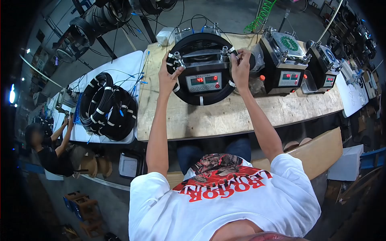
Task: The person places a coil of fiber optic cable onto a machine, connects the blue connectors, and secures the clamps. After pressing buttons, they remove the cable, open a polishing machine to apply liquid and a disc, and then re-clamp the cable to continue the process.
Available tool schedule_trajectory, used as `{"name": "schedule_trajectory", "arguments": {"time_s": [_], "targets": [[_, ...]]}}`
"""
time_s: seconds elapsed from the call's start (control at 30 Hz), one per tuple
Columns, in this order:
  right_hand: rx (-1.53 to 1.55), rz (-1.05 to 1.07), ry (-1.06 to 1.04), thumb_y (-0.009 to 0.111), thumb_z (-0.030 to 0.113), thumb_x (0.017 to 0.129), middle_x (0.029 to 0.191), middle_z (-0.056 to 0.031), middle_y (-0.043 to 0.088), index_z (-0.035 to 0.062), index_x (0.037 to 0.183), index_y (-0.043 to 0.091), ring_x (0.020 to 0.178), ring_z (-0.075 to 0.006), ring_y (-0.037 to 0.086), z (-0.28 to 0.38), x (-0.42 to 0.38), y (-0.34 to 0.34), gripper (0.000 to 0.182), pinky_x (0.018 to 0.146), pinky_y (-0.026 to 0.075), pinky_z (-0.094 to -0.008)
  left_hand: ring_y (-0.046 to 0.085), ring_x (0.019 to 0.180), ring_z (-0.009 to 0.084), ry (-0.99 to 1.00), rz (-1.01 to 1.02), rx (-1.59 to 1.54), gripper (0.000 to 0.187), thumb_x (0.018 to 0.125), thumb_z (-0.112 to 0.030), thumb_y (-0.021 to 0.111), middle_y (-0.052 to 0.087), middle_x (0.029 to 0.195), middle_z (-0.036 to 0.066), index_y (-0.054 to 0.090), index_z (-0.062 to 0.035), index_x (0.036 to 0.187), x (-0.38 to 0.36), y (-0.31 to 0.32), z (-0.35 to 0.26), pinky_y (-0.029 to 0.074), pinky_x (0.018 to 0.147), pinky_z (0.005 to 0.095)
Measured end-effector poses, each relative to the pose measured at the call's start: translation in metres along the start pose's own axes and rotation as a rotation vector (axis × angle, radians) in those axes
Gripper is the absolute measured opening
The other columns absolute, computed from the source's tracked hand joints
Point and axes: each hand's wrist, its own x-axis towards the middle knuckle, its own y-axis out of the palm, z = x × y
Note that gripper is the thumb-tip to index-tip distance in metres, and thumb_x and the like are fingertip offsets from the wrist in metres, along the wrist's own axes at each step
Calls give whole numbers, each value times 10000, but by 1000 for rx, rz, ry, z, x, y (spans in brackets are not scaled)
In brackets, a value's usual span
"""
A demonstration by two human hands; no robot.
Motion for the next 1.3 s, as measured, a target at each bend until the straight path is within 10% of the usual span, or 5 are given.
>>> {"name": "schedule_trajectory", "arguments": {"time_s": [0.23,0.77,1.03,1.3], "targets": [[-236,-24,-177,770,122,835,1125,-136,518,46,1383,468,941,-300,494,29,-5,-14,631,895,435,-406,667,1073,219,-44,63,-26,871,837,-283,864,690,1207,155,390,-77,1538,-1,-5,6,522,955,342],[-313,204,-179,711,132,904,786,-103,635,151,1432,505,742,-301,651,56,-12,31,567,754,516,-432,659,1013,209,-87,-28,-118,866,811,-262,887,684,1152,149,424,-29,1504,-3,7,19,541,900,333],[-53,188,-130,677,136,953,595,-101,538,33,1181,656,513,-185,534,55,73,21,251,541,442,-331,691,1049,293,68,-110,57,903,780,-422,874,701,1171,194,458,-40,1485,-1,11,29,536,934,395],[-233,837,-137,701,90,912,767,-173,728,-39,1025,743,651,-225,707,19,189,75,177,629,553,-331,692,1003,214,48,-89,50,917,788,-419,876,711,1136,152,445,-47,1506,-3,10,28,547,899,350]]}}
